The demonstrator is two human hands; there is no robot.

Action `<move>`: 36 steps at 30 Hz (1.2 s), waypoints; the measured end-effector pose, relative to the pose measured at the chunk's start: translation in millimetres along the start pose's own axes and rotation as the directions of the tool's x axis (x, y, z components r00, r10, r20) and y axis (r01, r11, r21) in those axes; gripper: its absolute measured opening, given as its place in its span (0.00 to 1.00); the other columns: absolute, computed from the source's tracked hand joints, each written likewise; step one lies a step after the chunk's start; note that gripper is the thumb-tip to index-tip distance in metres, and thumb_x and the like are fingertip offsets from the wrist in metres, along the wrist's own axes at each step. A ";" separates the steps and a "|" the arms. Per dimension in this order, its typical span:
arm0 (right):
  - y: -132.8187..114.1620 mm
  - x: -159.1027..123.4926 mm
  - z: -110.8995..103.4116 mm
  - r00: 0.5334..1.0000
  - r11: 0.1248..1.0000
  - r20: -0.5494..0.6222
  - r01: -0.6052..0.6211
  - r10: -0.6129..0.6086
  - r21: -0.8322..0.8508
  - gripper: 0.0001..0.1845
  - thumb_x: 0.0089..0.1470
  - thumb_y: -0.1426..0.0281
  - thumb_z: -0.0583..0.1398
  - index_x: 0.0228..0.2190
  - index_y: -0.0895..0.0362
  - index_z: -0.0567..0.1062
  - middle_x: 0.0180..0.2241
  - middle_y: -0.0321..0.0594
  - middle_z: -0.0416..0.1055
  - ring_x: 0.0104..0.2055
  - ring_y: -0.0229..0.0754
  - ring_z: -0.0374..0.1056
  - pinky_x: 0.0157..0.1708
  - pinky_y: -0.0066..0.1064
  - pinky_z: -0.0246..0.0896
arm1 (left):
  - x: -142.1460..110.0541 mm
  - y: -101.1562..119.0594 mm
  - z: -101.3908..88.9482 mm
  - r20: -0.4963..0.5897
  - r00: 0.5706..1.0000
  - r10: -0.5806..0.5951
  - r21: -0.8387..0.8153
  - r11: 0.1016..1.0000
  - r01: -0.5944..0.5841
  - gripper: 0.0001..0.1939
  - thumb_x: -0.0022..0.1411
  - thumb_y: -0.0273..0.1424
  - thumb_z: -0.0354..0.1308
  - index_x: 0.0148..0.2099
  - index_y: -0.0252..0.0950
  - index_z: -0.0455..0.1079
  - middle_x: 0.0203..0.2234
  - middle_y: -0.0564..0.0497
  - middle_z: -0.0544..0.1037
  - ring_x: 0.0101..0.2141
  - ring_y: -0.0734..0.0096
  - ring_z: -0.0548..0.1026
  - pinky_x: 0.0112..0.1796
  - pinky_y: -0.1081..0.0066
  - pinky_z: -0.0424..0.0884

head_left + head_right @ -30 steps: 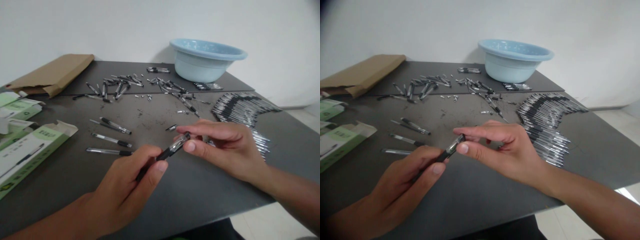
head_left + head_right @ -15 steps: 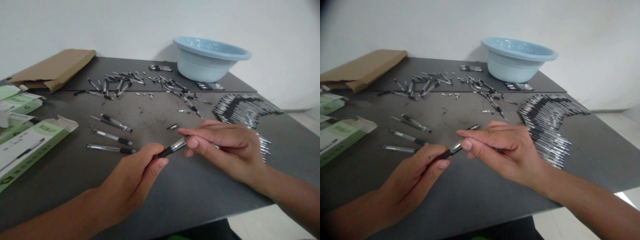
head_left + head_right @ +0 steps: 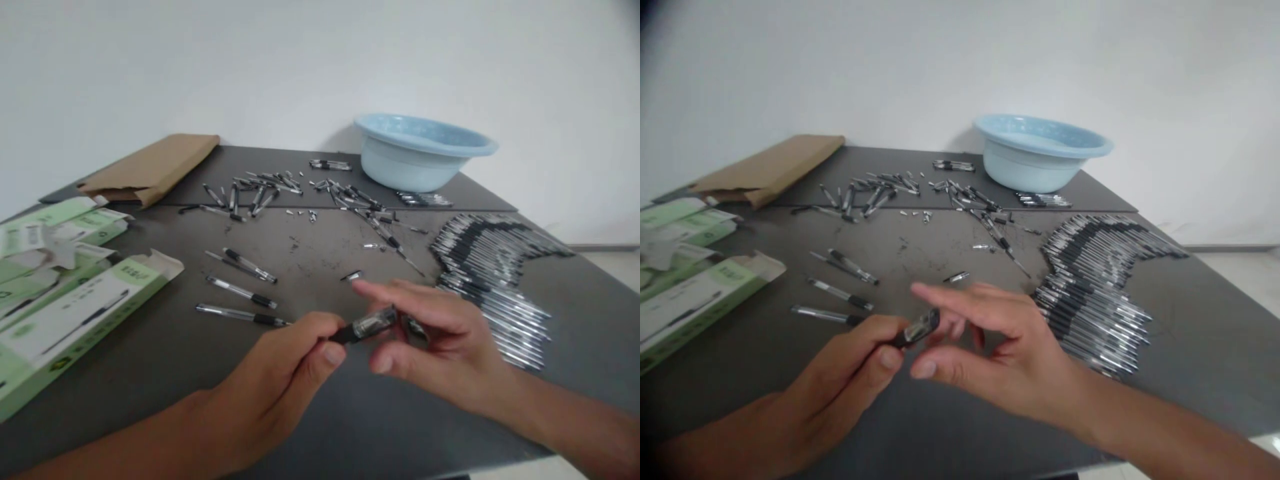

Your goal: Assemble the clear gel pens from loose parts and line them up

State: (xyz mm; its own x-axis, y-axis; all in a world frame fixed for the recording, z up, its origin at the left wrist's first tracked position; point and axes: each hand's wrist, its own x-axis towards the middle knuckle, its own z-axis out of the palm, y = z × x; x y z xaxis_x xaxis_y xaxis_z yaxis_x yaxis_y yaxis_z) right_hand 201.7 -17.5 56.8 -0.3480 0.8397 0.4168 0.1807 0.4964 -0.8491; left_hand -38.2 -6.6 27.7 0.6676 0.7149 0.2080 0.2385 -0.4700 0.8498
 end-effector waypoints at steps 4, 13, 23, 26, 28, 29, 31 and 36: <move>3.6 1.5 8.4 0.998 0.998 0.000 0.063 -0.063 -0.018 0.21 0.52 0.71 0.74 0.48 0.43 0.86 0.39 0.41 0.81 0.37 0.42 0.78 0.36 0.32 0.77 | 0.8 1.5 0.8 0.040 0.999 0.036 0.005 0.999 -0.037 0.18 0.81 0.40 0.42 0.46 0.39 0.70 0.33 0.51 0.78 0.33 0.68 0.76 0.35 0.70 0.68; -11.5 17.7 -3.6 0.998 0.999 -0.044 -0.037 0.038 0.010 0.06 0.64 0.64 0.65 0.42 0.46 0.82 0.49 0.41 0.83 0.52 0.48 0.78 0.51 0.38 0.74 | -1.6 -4.8 9.4 0.059 0.989 -0.134 -0.302 0.942 0.146 0.27 0.79 0.53 0.40 0.53 0.38 0.68 0.27 0.54 0.71 0.26 0.70 0.71 0.30 0.72 0.67; 3.6 151.1 -71.9 0.990 0.949 -0.099 -0.124 0.099 -0.290 0.22 0.69 0.49 0.54 0.43 0.54 0.73 0.36 0.43 0.80 0.37 0.43 0.75 0.41 0.37 0.71 | 1.0 -12.2 10.6 -0.065 0.984 -0.164 -0.406 0.905 0.124 0.30 0.78 0.56 0.38 0.55 0.36 0.68 0.29 0.53 0.70 0.26 0.71 0.70 0.30 0.70 0.67; 38.5 210.6 -85.2 0.994 0.774 0.004 -0.081 0.107 -0.628 0.28 0.68 0.45 0.52 0.43 0.56 0.78 0.33 0.42 0.81 0.36 0.44 0.74 0.39 0.37 0.69 | 2.8 -16.0 8.3 -0.007 0.990 -0.143 -0.401 0.907 0.128 0.33 0.77 0.58 0.38 0.56 0.36 0.67 0.27 0.54 0.69 0.24 0.72 0.68 0.27 0.72 0.65; 67.1 246.9 -92.3 0.986 0.676 0.041 -0.080 0.161 -0.732 0.25 0.66 0.48 0.58 0.40 0.57 0.81 0.31 0.41 0.80 0.34 0.43 0.73 0.39 0.37 0.69 | 4.6 -19.6 5.6 0.036 0.994 -0.105 -0.387 0.916 0.111 0.35 0.76 0.59 0.37 0.57 0.35 0.66 0.26 0.54 0.69 0.23 0.72 0.68 0.26 0.73 0.64; 81.8 263.1 -95.0 0.978 0.624 0.067 -0.072 0.197 -0.778 0.22 0.67 0.51 0.59 0.40 0.57 0.82 0.32 0.41 0.80 0.34 0.43 0.74 0.40 0.38 0.70 | 5.5 -21.7 4.1 0.042 0.996 -0.083 -0.369 0.925 0.092 0.36 0.75 0.60 0.36 0.57 0.34 0.66 0.26 0.53 0.70 0.24 0.72 0.69 0.27 0.73 0.65; 110.0 290.5 -98.3 0.957 0.526 0.117 -0.041 0.265 -0.850 0.18 0.67 0.57 0.62 0.46 0.58 0.79 0.42 0.42 0.79 0.40 0.43 0.76 0.43 0.41 0.73 | 7.1 -27.3 2.2 0.023 0.998 -0.055 -0.306 0.950 0.060 0.38 0.75 0.61 0.35 0.56 0.33 0.69 0.25 0.52 0.70 0.24 0.70 0.70 0.27 0.72 0.65; 169.1 331.5 -96.4 0.907 0.318 0.165 0.037 0.388 -0.947 0.17 0.68 0.62 0.62 0.54 0.55 0.76 0.56 0.46 0.74 0.52 0.49 0.74 0.51 0.46 0.74 | 15.1 -53.9 16.8 0.012 0.997 -0.082 -0.173 0.981 0.083 0.37 0.74 0.61 0.37 0.52 0.40 0.76 0.24 0.51 0.73 0.26 0.67 0.70 0.28 0.71 0.64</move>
State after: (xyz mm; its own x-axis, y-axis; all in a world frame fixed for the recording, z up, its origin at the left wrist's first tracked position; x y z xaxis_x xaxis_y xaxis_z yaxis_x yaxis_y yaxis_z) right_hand 205.5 365.9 82.7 -0.3976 0.9175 -0.0052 0.9162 0.3973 0.0523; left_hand -29.1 20.8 -23.1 0.6544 0.7445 0.1319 0.1670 -0.3125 0.9351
